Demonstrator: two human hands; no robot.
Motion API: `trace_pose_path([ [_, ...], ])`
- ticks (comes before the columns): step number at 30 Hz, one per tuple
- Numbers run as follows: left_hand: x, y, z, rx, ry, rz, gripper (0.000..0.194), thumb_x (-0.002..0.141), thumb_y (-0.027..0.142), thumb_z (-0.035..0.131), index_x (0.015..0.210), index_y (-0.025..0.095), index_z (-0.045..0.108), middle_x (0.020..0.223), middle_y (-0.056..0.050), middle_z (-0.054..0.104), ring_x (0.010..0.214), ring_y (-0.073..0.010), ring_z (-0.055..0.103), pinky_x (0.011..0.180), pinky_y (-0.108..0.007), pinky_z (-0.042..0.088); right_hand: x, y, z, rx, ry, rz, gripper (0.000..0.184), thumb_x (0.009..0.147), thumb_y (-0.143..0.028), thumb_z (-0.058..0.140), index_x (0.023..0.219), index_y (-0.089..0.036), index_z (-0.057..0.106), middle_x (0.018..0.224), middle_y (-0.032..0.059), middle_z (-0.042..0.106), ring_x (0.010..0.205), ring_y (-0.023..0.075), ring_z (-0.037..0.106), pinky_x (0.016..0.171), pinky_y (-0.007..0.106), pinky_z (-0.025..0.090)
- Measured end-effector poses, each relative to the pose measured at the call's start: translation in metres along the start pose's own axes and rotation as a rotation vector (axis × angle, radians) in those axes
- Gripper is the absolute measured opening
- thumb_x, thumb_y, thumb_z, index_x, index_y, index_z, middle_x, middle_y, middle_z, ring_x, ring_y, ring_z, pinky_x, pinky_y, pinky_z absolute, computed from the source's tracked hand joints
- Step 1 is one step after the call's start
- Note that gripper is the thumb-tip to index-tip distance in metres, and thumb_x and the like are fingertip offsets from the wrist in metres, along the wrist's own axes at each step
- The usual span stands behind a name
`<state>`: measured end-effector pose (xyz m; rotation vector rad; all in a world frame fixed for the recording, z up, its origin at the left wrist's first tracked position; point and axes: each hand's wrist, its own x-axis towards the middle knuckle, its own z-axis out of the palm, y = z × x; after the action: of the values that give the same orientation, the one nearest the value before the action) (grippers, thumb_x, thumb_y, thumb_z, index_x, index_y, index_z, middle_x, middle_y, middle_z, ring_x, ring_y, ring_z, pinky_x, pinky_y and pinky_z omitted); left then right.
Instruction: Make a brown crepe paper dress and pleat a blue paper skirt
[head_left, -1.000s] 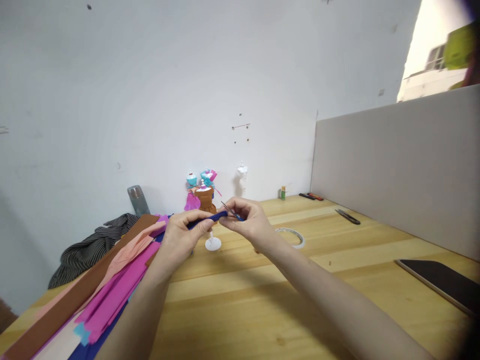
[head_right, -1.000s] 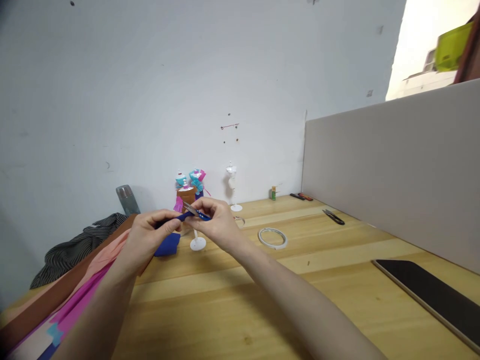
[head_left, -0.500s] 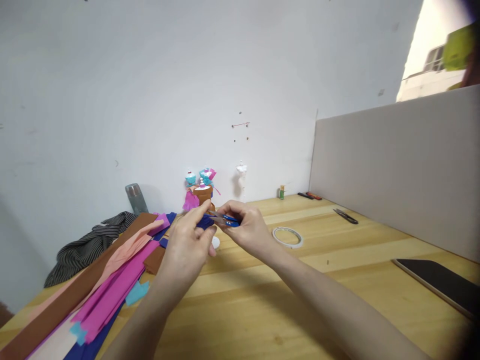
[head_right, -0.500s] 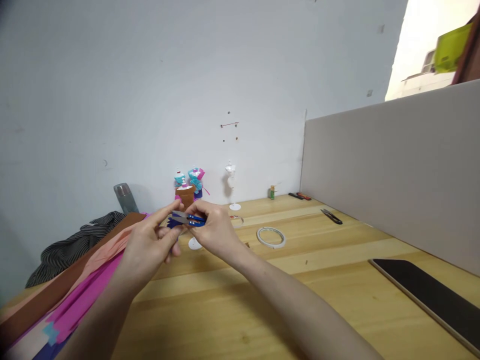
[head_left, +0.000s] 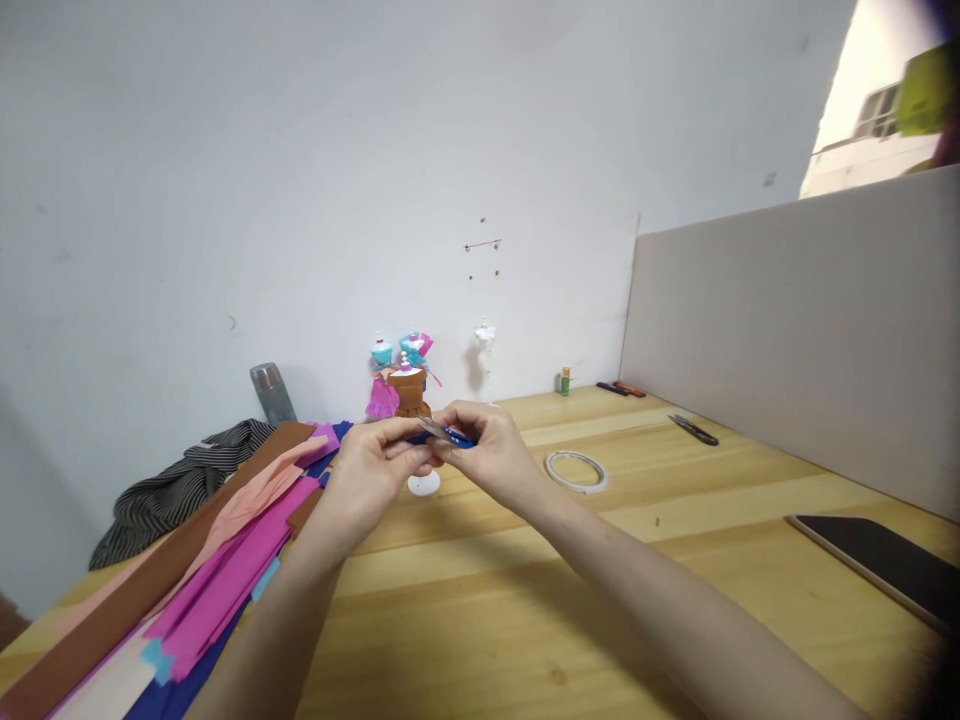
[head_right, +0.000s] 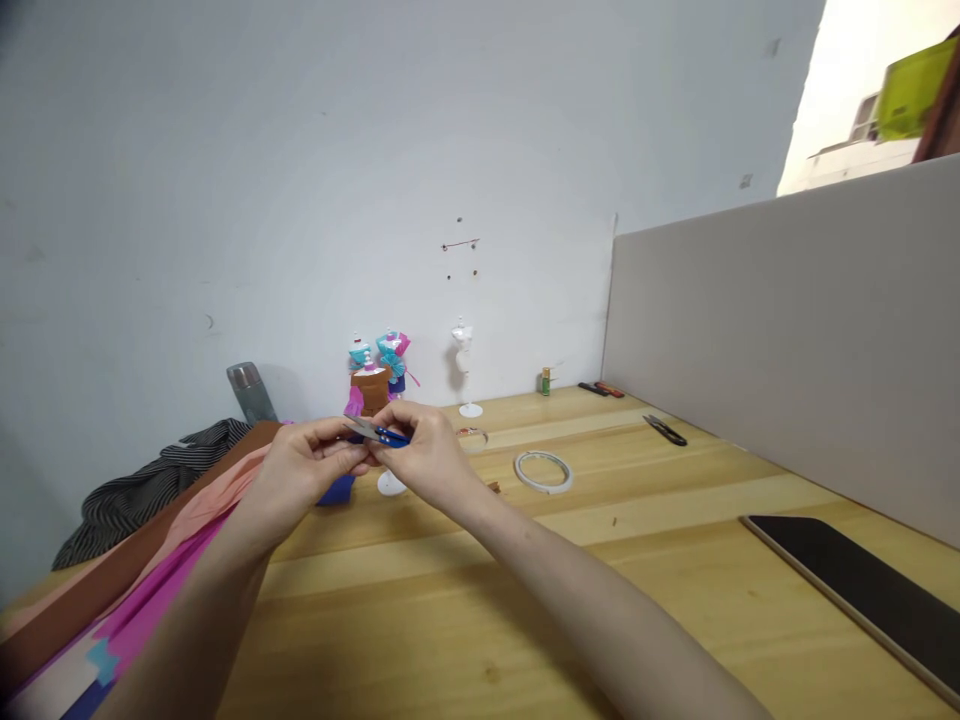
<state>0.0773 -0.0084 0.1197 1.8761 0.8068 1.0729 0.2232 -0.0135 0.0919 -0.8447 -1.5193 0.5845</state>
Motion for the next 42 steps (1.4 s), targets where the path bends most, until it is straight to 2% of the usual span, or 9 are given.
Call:
trace_pose_path([
  [5,0.002,-0.001,-0.018,0.007,0.182,-0.073,0.02,0.066,0.019,0.065,0.084,0.011,0.069,0.07,-0.004,0.072,0.064,-0.0163,0.068,0.064,-0.026,0.056,0.004,0.003,-0.003,-0.021,-0.029,-0.023,0.012,0.065,-0.023,0.061,0.075,-0.015,0.063,0.065,-0.0014,0.056,0.061,0.0109,0.047,0.057,0.024,0.036],
  [7,0.002,0.001,-0.025,-0.031,0.215,-0.084,0.022,0.065,0.022,0.069,0.083,0.011,0.068,0.067,-0.004,0.072,0.064,-0.0167,0.068,0.062,-0.025,0.056,0.005,0.002,-0.007,-0.067,-0.062,-0.01,0.014,0.068,-0.026,0.062,0.076,-0.015,0.063,0.066,-0.0016,0.053,0.061,0.0108,0.044,0.057,0.024,0.033],
  [11,0.0,0.005,-0.028,-0.108,0.113,-0.064,0.021,0.067,0.025,0.07,0.083,0.011,0.068,0.065,-0.004,0.072,0.062,-0.0152,0.068,0.058,-0.02,0.054,0.002,-0.005,-0.013,-0.149,-0.147,-0.065,0.026,0.08,-0.038,0.049,0.07,-0.015,0.057,0.062,-0.0019,0.044,0.059,0.0109,0.039,0.055,0.025,0.029],
  [15,-0.001,0.004,-0.024,-0.179,0.037,-0.037,0.019,0.068,0.025,0.07,0.081,0.012,0.068,0.063,-0.004,0.072,0.06,-0.0138,0.068,0.055,-0.017,0.053,-0.003,-0.013,-0.012,-0.243,-0.174,-0.148,0.025,0.082,-0.035,0.047,0.07,-0.015,0.056,0.063,-0.0016,0.045,0.06,0.0109,0.039,0.056,0.025,0.029],
  [22,-0.002,0.004,-0.024,-0.22,0.052,-0.006,0.016,0.067,0.023,0.072,0.079,0.012,0.068,0.061,-0.003,0.071,0.059,-0.0134,0.068,0.053,-0.015,0.053,-0.006,-0.015,-0.011,-0.33,-0.175,-0.16,0.027,0.083,-0.038,0.046,0.074,-0.015,0.057,0.065,-0.0009,0.047,0.061,0.0113,0.04,0.057,0.024,0.03],
  [27,-0.002,0.004,-0.024,-0.207,0.061,-0.002,0.014,0.067,0.021,0.072,0.077,0.012,0.069,0.063,-0.003,0.072,0.06,-0.0142,0.069,0.052,-0.016,0.053,-0.005,-0.011,-0.011,-0.311,-0.223,-0.125,0.032,0.084,-0.041,0.045,0.064,-0.016,0.048,0.06,-0.0028,0.038,0.057,0.0098,0.036,0.053,0.024,0.025],
  [32,0.0,0.003,-0.024,-0.167,0.067,0.014,0.01,0.066,0.018,0.071,0.076,0.014,0.071,0.065,-0.002,0.072,0.059,-0.0137,0.068,0.052,-0.016,0.054,-0.005,-0.011,-0.01,-0.279,-0.277,-0.118,0.031,0.084,-0.041,0.044,0.065,-0.016,0.047,0.06,-0.0033,0.035,0.056,0.0093,0.034,0.052,0.024,0.024],
  [36,0.001,0.001,-0.021,-0.125,0.132,0.037,0.01,0.066,0.016,0.071,0.076,0.014,0.071,0.067,-0.002,0.072,0.058,-0.0131,0.068,0.055,-0.016,0.055,-0.005,-0.011,-0.009,-0.267,-0.226,-0.113,0.028,0.084,-0.037,0.046,0.065,-0.017,0.047,0.06,-0.0038,0.035,0.056,0.0091,0.033,0.052,0.024,0.024],
  [42,0.001,-0.007,-0.019,-0.057,0.123,0.07,0.016,0.07,0.022,0.069,0.084,0.015,0.071,0.071,-0.004,0.073,0.068,-0.0164,0.069,0.059,-0.02,0.055,-0.004,-0.011,-0.007,-0.009,0.02,-0.101,0.019,0.079,-0.034,0.052,0.071,-0.018,0.048,0.06,-0.0044,0.037,0.056,0.0092,0.034,0.052,0.024,0.026],
])
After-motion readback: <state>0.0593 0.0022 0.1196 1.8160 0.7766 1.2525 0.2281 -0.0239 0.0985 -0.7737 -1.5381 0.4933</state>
